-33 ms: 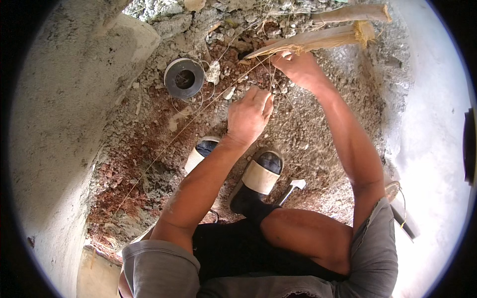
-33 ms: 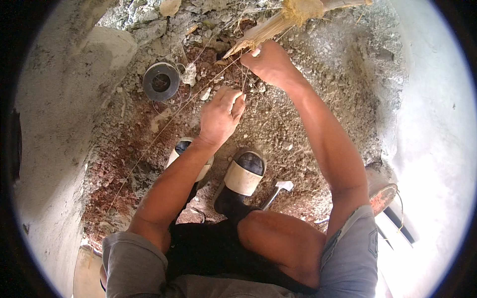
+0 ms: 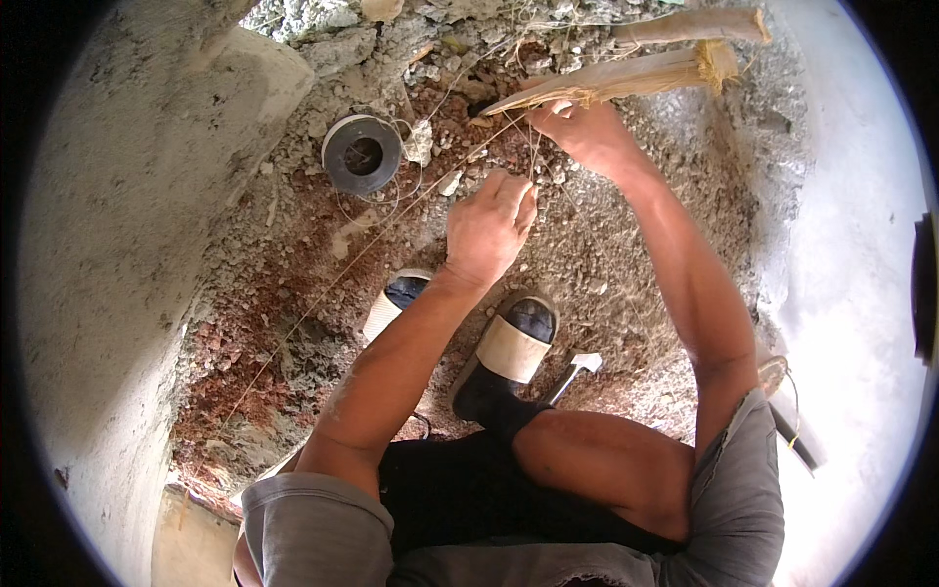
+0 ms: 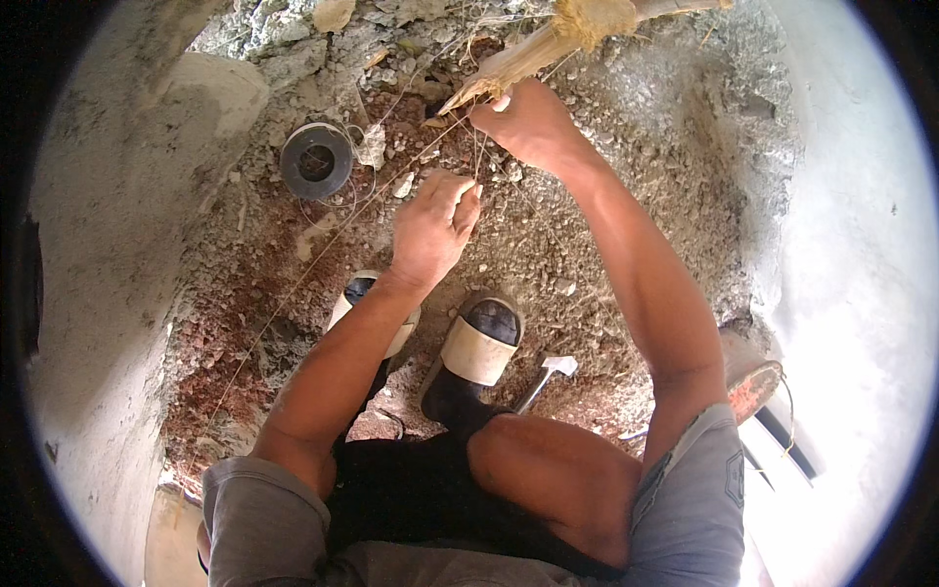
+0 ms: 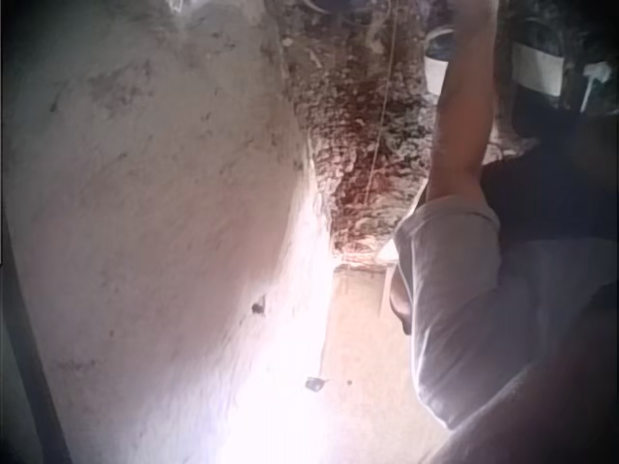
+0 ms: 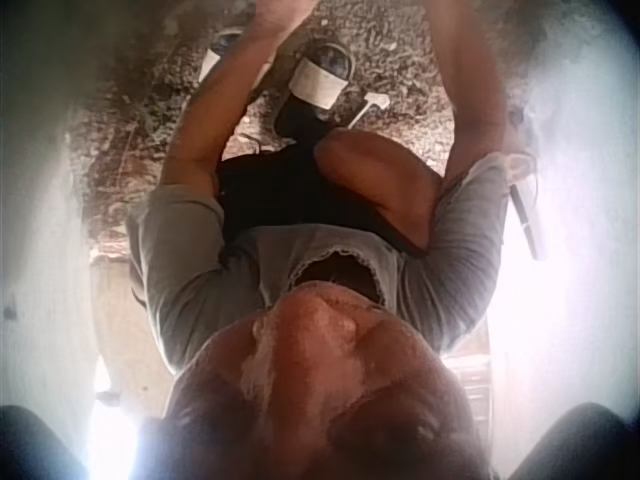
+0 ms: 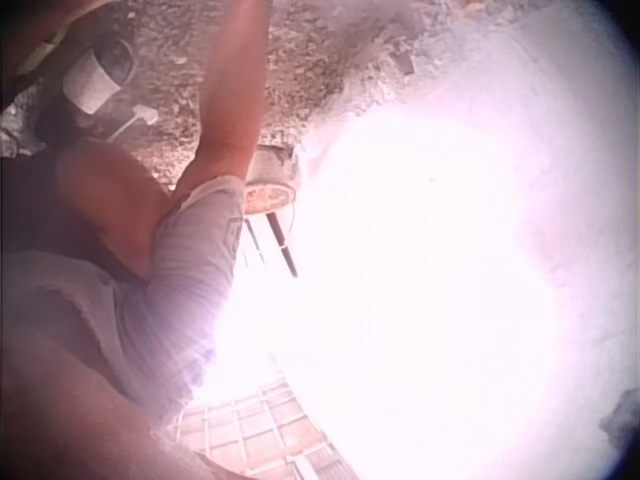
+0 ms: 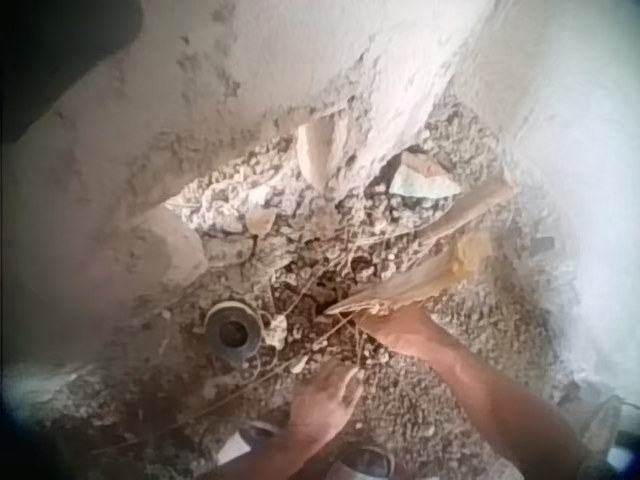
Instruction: The person measures the floor with a tape measure, then uses a hammer to break up debris and level the surface. They also move buckets and a blue cloth to clear the workspace.
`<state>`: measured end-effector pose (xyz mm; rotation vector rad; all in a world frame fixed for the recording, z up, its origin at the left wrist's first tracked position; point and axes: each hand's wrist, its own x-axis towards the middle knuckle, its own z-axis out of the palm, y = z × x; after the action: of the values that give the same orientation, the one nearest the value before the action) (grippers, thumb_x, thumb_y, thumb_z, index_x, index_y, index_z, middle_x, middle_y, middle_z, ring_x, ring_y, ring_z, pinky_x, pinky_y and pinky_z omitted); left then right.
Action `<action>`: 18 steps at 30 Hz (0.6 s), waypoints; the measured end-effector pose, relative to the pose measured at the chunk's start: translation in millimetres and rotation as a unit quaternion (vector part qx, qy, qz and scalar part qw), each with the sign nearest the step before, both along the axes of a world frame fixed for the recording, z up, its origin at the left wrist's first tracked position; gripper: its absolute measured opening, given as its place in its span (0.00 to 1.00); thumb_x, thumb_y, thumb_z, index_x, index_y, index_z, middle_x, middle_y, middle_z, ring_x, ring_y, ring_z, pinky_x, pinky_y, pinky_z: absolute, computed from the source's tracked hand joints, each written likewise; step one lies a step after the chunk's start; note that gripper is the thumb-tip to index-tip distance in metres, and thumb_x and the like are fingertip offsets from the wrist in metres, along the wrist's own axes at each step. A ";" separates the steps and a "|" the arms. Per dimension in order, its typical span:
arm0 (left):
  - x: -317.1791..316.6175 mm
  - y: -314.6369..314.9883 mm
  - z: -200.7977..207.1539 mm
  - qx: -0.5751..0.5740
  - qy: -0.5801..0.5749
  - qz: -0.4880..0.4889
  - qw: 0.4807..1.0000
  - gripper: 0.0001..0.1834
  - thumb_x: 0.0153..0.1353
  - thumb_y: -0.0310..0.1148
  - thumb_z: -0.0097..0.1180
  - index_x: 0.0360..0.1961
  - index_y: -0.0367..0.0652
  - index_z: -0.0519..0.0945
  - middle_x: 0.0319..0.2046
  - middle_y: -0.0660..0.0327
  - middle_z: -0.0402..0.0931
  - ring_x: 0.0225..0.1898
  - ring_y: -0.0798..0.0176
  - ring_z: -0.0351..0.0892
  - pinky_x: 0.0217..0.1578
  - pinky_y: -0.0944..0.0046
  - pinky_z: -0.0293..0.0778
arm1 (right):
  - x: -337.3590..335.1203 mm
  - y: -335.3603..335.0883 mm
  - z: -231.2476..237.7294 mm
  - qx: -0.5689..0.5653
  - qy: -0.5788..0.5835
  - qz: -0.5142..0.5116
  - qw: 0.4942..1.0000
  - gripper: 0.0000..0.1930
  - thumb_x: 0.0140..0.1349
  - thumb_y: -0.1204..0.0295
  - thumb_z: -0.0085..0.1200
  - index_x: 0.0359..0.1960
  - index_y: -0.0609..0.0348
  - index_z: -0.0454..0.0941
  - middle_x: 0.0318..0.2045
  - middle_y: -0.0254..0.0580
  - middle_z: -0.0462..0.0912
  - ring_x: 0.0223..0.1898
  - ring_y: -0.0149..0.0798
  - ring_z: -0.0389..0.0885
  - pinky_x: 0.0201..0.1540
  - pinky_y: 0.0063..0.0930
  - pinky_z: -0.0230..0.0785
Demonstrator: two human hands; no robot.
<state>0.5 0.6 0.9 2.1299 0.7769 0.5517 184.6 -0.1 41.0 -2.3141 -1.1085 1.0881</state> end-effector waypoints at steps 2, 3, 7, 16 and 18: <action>-6.7 4.9 2.3 0.006 -0.030 0.017 0.999 0.07 0.55 0.31 0.60 0.34 0.46 0.75 0.33 0.62 0.74 0.25 0.59 0.78 0.24 0.63 0.76 | -6.6 1.2 -12.6 0.008 0.000 0.011 1.000 0.24 0.56 0.59 0.56 0.43 0.72 0.76 0.22 0.50 0.79 0.20 0.38 0.78 0.31 0.38 0.73; -2.6 4.0 3.2 -0.011 -0.060 0.022 0.998 0.07 0.54 0.31 0.60 0.33 0.45 0.75 0.33 0.61 0.74 0.26 0.59 0.78 0.24 0.62 0.76 | -4.8 0.2 -16.8 -0.001 -0.015 0.014 1.000 0.23 0.57 0.59 0.56 0.40 0.73 0.76 0.20 0.50 0.79 0.19 0.37 0.77 0.30 0.38 0.73; 11.0 11.2 10.0 -0.177 -0.119 0.092 0.973 0.07 0.55 0.29 0.59 0.35 0.42 0.76 0.35 0.62 0.75 0.29 0.64 0.77 0.25 0.67 0.74 | -5.0 -4.8 -33.1 0.063 -0.027 -0.001 0.998 0.20 0.59 0.62 0.54 0.26 0.74 0.77 0.12 0.47 0.74 0.14 0.36 0.74 0.24 0.34 0.72; 48.0 25.9 2.6 -0.554 -0.210 0.326 0.737 0.06 0.59 0.27 0.54 0.36 0.36 0.77 0.24 0.60 0.74 0.17 0.74 0.67 0.17 0.72 0.62 | 0.1 -4.3 -30.7 0.019 -0.050 0.019 0.998 0.19 0.58 0.65 0.52 0.28 0.78 0.76 0.15 0.54 0.75 0.19 0.42 0.78 0.30 0.40 0.73; 54.5 31.0 -2.6 -0.504 -0.140 0.327 0.787 0.07 0.60 0.28 0.53 0.34 0.34 0.76 0.22 0.61 0.73 0.17 0.74 0.66 0.16 0.70 0.62 | -0.5 -4.0 -27.0 0.025 -0.044 0.013 0.999 0.18 0.57 0.66 0.51 0.29 0.77 0.76 0.17 0.55 0.76 0.21 0.44 0.79 0.32 0.42 0.73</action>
<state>55.0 31.6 -1.7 0.7370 1.2674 0.5857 184.1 -4.1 14.1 -2.3349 -1.1876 0.9645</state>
